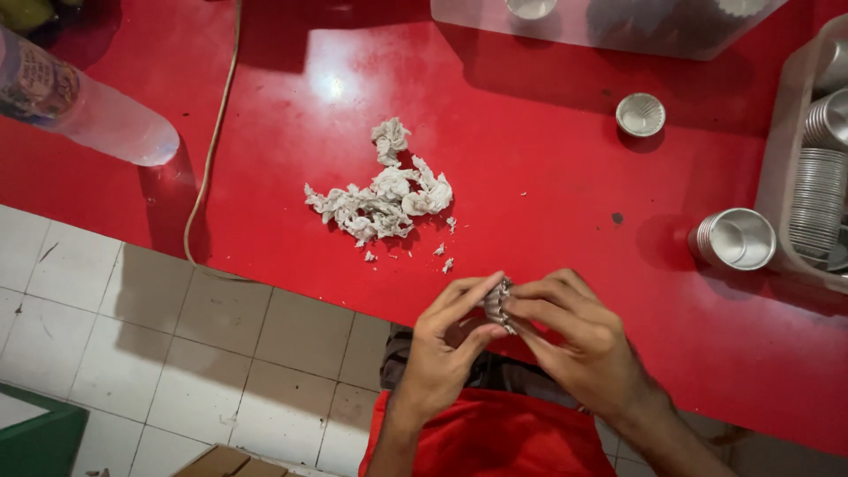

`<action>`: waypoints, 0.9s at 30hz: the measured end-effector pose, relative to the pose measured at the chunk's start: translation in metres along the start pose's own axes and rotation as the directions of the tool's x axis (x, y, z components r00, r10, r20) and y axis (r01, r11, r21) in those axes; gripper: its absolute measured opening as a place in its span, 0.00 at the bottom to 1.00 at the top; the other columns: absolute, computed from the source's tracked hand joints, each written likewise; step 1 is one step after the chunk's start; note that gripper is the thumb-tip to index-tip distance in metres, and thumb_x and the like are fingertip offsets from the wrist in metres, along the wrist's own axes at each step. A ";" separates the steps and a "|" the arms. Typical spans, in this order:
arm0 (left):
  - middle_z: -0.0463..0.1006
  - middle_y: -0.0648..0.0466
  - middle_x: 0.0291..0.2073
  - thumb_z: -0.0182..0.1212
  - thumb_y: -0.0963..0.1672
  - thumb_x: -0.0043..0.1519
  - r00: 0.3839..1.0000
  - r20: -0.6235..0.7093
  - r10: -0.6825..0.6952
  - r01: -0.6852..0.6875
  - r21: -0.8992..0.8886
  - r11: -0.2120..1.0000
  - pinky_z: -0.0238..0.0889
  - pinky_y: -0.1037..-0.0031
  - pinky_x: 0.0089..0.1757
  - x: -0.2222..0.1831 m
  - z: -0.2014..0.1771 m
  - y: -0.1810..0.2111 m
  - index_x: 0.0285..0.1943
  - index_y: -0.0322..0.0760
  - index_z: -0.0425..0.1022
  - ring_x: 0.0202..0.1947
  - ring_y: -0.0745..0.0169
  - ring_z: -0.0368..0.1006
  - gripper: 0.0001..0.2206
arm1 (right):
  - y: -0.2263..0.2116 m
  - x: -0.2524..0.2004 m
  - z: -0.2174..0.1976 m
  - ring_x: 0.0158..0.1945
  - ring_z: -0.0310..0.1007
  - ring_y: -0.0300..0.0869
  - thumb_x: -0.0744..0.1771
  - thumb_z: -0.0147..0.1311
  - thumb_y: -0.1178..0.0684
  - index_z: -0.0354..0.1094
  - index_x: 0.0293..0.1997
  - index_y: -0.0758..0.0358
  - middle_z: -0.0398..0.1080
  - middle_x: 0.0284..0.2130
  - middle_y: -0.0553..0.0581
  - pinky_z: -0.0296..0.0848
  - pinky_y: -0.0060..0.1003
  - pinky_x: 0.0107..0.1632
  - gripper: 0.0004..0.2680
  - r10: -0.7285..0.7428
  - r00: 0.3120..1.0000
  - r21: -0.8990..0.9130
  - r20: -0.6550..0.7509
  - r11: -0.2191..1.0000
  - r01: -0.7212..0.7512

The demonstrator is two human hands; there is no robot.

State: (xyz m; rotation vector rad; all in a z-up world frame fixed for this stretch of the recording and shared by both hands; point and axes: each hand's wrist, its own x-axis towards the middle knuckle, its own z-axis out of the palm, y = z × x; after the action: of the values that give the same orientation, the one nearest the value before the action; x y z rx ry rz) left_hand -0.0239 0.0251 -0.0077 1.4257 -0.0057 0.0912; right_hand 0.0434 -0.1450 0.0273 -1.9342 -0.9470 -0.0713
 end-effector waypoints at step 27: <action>0.73 0.50 0.52 0.64 0.42 0.62 1.000 0.003 -0.005 0.004 0.030 1.000 0.70 0.76 0.52 -0.001 -0.005 0.009 0.67 0.32 0.72 0.52 0.62 0.72 0.22 | 0.004 0.011 -0.015 0.37 0.79 0.32 0.64 0.63 0.57 0.79 0.39 0.60 0.81 0.34 0.49 0.75 0.26 0.41 0.03 0.251 0.924 0.183 0.288 0.933 -0.310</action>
State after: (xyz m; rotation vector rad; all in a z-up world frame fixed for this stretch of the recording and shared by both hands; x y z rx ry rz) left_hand -0.0254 0.0311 0.0006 1.4560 -0.0035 0.0859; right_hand 0.0584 -0.1511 0.0365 -1.8735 -0.7935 0.4519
